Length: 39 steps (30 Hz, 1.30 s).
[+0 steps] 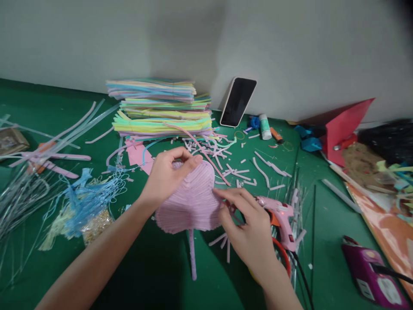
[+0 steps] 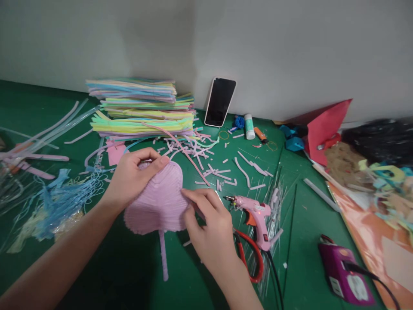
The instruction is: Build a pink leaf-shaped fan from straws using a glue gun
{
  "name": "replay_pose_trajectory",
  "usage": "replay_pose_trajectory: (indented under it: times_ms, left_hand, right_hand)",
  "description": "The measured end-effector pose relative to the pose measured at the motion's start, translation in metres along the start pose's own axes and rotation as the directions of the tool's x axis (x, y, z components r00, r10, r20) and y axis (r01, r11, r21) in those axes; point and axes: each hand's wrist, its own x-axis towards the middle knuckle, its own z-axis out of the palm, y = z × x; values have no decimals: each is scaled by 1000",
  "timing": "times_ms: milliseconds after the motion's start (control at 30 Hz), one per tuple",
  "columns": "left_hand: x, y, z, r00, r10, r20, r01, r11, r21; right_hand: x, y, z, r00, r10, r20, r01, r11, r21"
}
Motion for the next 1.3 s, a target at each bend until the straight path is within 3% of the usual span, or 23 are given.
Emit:
replay_pose_trajectory:
  times_ms: [433,1033,1300]
  left_hand:
    - [2,-4,1,1000,-6,4,6,1000,-19]
    - [2,-2,0,1000,-12,-1,12,999,-45]
    - [3,-3,-3,994,-20,108,30,995,-97]
  right_hand:
    - [-2,4,0,997,-33,75,35,999,-23]
    - [-1,3,0,997,-41,66,45,997,-57]
    - [-2,4,0,996,-30,81,34,999,-41]
